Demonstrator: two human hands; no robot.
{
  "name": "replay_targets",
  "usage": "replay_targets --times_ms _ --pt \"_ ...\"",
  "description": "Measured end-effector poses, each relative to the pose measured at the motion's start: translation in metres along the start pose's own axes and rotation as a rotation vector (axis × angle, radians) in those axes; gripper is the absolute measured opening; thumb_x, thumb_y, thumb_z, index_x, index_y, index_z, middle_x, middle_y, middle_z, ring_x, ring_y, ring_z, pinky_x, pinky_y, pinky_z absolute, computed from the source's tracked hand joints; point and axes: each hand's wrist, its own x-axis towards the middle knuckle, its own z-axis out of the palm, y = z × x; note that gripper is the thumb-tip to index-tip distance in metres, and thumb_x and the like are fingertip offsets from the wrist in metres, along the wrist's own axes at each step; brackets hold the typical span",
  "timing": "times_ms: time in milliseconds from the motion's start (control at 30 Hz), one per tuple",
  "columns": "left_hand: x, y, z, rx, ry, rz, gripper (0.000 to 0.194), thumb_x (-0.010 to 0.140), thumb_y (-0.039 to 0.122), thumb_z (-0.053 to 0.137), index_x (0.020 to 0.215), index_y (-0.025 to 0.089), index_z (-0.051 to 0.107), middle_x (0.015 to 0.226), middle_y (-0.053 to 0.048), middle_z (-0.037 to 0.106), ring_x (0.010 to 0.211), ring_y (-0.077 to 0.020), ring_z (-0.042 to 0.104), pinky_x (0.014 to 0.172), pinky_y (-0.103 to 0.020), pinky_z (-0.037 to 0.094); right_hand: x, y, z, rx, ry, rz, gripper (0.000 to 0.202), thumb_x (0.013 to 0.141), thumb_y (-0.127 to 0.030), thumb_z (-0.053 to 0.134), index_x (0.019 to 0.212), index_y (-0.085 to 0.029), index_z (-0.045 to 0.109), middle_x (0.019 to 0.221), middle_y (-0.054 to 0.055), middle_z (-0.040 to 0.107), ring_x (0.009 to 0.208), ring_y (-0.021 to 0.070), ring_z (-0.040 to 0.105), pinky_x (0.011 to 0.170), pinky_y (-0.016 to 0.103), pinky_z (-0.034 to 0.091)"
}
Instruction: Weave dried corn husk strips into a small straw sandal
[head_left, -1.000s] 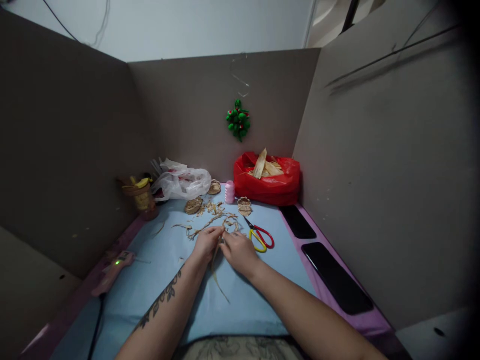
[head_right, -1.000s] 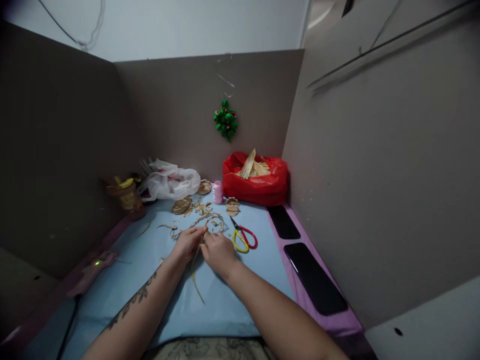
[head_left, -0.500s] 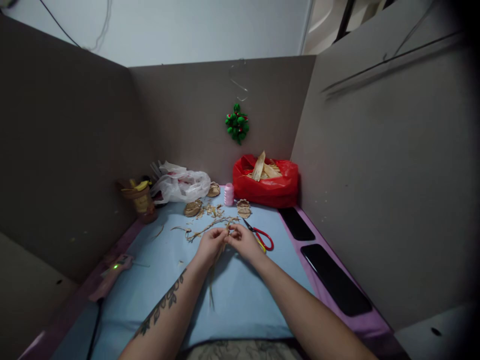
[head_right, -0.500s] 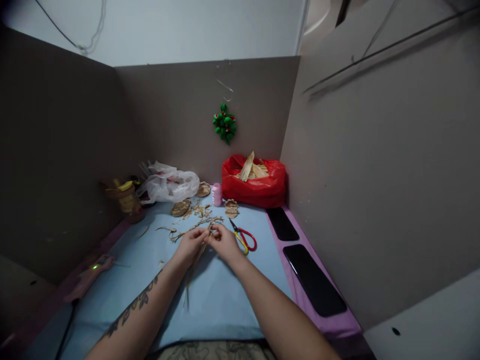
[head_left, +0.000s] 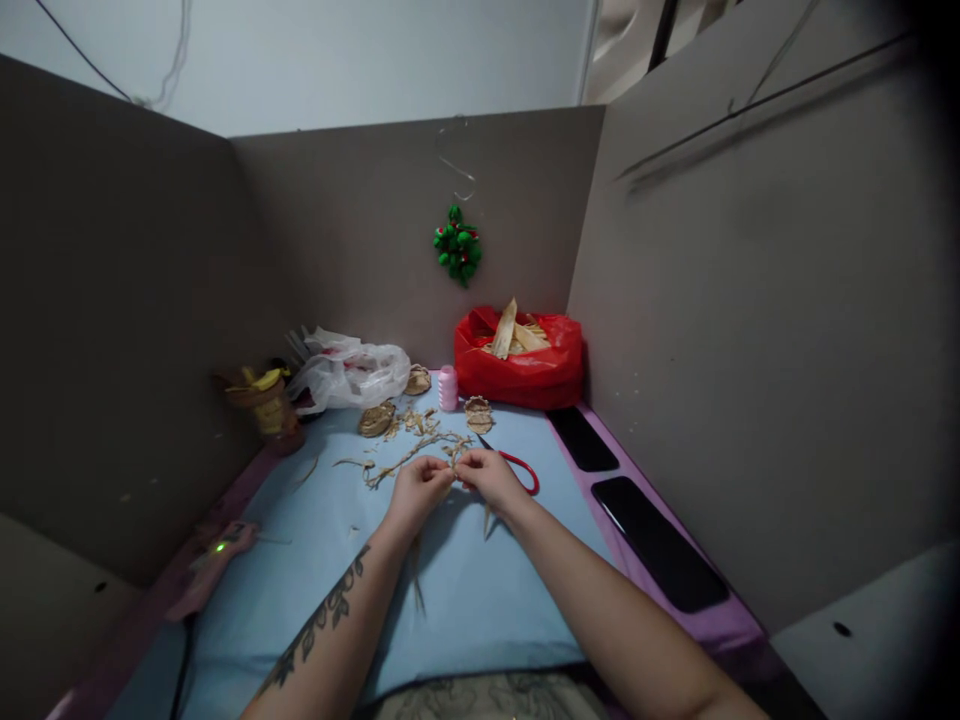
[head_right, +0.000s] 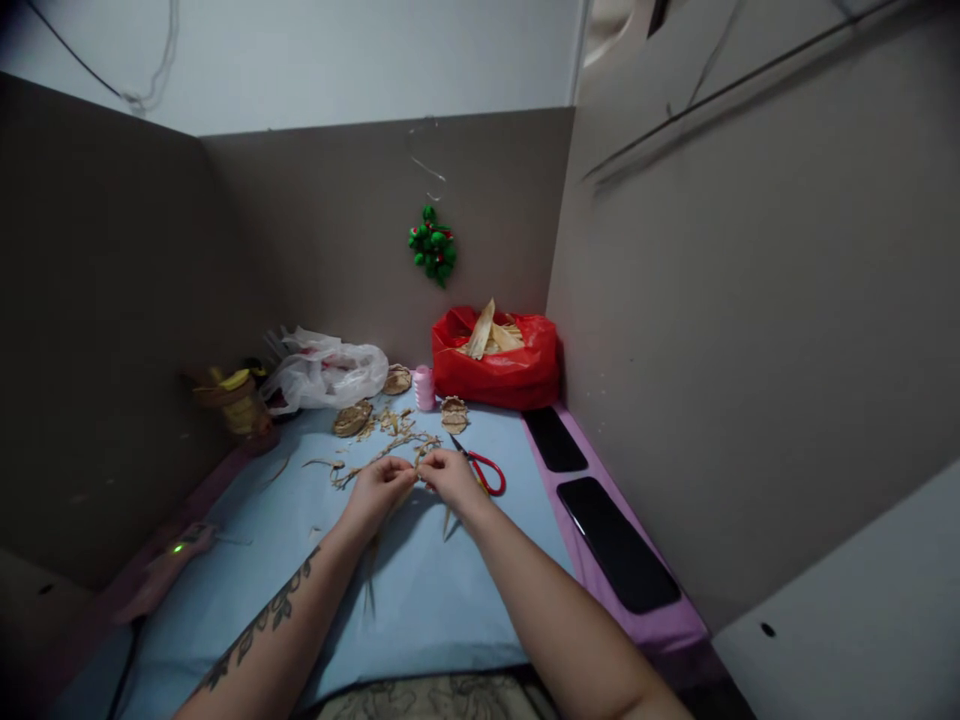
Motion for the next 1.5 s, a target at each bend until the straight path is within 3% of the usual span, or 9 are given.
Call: replay_targets --times_ms 200,400,533,733,1033,1133,1267,1367,1500 --pt "-0.002 0.014 -0.014 0.089 -0.119 -0.007 0.031 0.061 0.039 0.070 0.077 0.012 0.067 0.065 -0.003 0.066 0.056 -0.0121 0.055 0.055 -0.022 0.040 0.001 -0.003 -0.006 -0.130 -0.028 -0.099 0.007 0.069 -0.024 0.051 0.064 -0.018 0.051 0.059 -0.005 0.048 0.057 0.0108 0.044 0.056 0.022 0.035" --pt "0.006 0.017 -0.027 0.216 -0.106 0.050 0.025 0.061 0.037 0.069 0.069 0.013 0.072 0.062 -0.002 0.067 0.059 -0.0138 0.056 0.060 -0.023 0.040 -0.008 -0.013 -0.001 -0.311 0.052 -0.162 0.007 0.070 -0.017 0.053 0.063 -0.019 0.051 0.067 -0.001 0.053 0.069 0.0149 0.048 0.067 0.026 0.034" --pt "0.002 0.012 -0.018 0.265 -0.082 0.065 0.032 0.069 0.041 0.062 0.075 0.011 0.073 0.063 -0.004 0.068 0.056 -0.0138 0.055 0.056 -0.024 0.039 -0.011 -0.015 0.010 -0.342 0.186 -0.151 0.006 0.069 -0.014 0.053 0.069 -0.020 0.052 0.076 0.003 0.056 0.076 0.0172 0.049 0.072 0.028 0.034" --pt "-0.009 0.011 0.004 0.394 -0.007 0.202 0.027 0.077 0.034 0.056 0.077 0.013 0.072 0.072 -0.007 0.069 0.065 -0.0167 0.057 0.063 -0.026 0.039 0.002 -0.006 0.015 -0.204 0.282 -0.017 0.008 0.068 -0.021 0.048 0.060 -0.019 0.049 0.056 0.000 0.053 0.057 0.0155 0.051 0.058 0.026 0.037" --pt "-0.028 0.015 0.019 1.209 0.019 0.477 0.029 0.085 0.015 0.043 0.104 0.016 0.064 0.082 -0.010 0.065 0.079 -0.0212 0.059 0.066 -0.029 0.041 0.006 0.001 0.007 0.024 0.237 0.035 0.009 0.059 -0.025 0.047 0.053 -0.018 0.049 0.050 -0.003 0.050 0.051 0.0113 0.045 0.052 0.023 0.036" --pt "-0.028 0.013 0.016 1.083 0.025 0.535 0.032 0.085 0.014 0.044 0.112 0.017 0.062 0.083 -0.009 0.065 0.079 -0.0195 0.058 0.069 -0.028 0.043 0.006 0.000 0.006 0.025 0.253 0.017 0.009 0.060 -0.025 0.048 0.056 -0.018 0.050 0.053 -0.003 0.050 0.053 0.0114 0.044 0.053 0.022 0.035" --pt "-0.016 0.011 0.005 0.688 0.179 0.514 0.026 0.085 0.022 0.048 0.104 0.018 0.066 0.095 -0.009 0.066 0.091 -0.0193 0.058 0.081 -0.030 0.044 0.004 -0.004 0.005 0.011 0.198 -0.013 0.011 0.064 -0.026 0.047 0.056 -0.017 0.050 0.054 -0.003 0.051 0.054 0.0112 0.045 0.055 0.023 0.036" --pt "-0.004 0.008 0.002 0.470 0.098 0.335 0.026 0.081 0.029 0.055 0.099 0.016 0.068 0.098 -0.009 0.069 0.090 -0.0203 0.060 0.075 -0.029 0.045 0.001 -0.006 0.006 -0.021 0.140 -0.030 0.013 0.066 -0.027 0.048 0.056 -0.017 0.049 0.054 -0.003 0.050 0.053 0.0109 0.045 0.054 0.023 0.036" --pt "0.002 0.003 0.001 0.421 0.015 0.250 0.025 0.076 0.036 0.059 0.080 0.014 0.071 0.072 -0.005 0.069 0.066 -0.0168 0.059 0.061 -0.025 0.042 -0.001 -0.008 0.007 -0.109 0.110 -0.047 0.011 0.069 -0.025 0.047 0.062 -0.017 0.051 0.056 -0.004 0.050 0.054 0.0115 0.046 0.054 0.022 0.036"
